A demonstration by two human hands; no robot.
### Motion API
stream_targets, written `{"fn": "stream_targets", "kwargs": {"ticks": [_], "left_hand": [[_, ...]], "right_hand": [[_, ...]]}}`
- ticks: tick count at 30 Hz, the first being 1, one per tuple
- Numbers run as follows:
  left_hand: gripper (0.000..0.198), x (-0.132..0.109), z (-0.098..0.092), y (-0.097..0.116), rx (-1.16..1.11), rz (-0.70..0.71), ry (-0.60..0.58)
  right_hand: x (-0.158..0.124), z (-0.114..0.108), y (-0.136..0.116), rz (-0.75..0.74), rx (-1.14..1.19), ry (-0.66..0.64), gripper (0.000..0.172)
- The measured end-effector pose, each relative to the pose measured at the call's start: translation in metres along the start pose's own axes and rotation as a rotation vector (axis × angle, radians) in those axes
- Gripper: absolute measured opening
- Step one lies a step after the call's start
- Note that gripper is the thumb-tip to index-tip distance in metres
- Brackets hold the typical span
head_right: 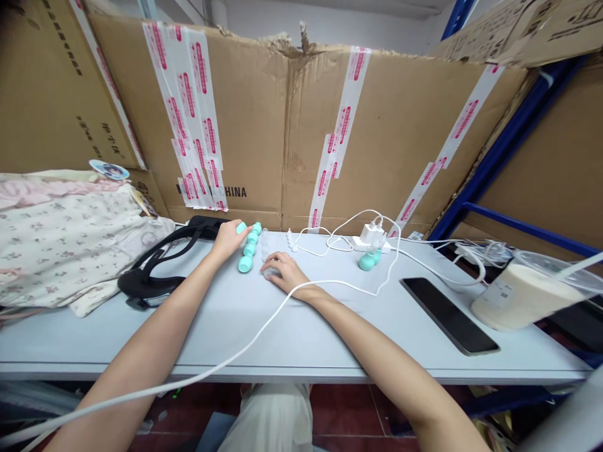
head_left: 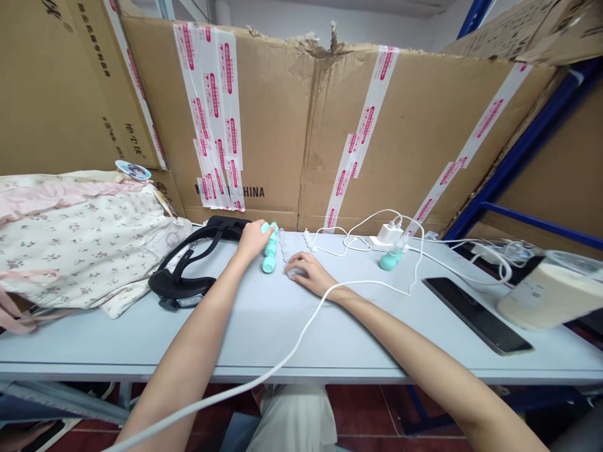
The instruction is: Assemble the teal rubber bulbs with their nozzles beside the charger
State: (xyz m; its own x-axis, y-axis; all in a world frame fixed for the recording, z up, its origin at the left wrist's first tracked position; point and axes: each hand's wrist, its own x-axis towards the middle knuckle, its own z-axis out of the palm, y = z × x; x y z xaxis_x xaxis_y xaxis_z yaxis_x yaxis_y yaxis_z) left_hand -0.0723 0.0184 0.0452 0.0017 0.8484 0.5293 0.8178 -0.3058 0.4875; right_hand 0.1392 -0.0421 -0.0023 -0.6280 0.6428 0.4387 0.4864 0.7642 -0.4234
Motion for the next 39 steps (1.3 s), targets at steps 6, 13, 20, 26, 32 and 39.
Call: {"fn": "stream_targets", "kwargs": {"ticks": [6, 13, 20, 26, 32, 39], "left_hand": [[0.04, -0.001, -0.003, 0.006, -0.234, -0.059, 0.12], [0.067, -0.009, 0.016, 0.044, -1.019, -0.232, -0.363], [0.058, -0.027, 0.02, 0.069, -1.262, -0.142, -0.721], [0.065, -0.027, 0.02, 0.067, -1.145, -0.066, -0.738], [0.034, -0.016, 0.005, 0.047, -0.414, 0.335, -0.594], [0.03, -0.019, 0.007, 0.036, -0.041, 0.402, -0.716]], "right_hand": [[0.0, -0.001, -0.002, 0.064, -0.068, 0.001, 0.023], [0.002, -0.016, -0.015, 0.081, -0.25, 0.306, 0.043], [-0.002, -0.035, -0.006, 0.052, -0.303, 0.462, 0.034], [-0.003, -0.042, -0.006, 0.019, -0.154, 0.393, 0.033], [-0.001, -0.061, 0.005, 0.129, -0.084, 0.527, 0.037], [-0.008, -0.073, 0.025, 0.108, -0.365, 0.411, 0.034]]}}
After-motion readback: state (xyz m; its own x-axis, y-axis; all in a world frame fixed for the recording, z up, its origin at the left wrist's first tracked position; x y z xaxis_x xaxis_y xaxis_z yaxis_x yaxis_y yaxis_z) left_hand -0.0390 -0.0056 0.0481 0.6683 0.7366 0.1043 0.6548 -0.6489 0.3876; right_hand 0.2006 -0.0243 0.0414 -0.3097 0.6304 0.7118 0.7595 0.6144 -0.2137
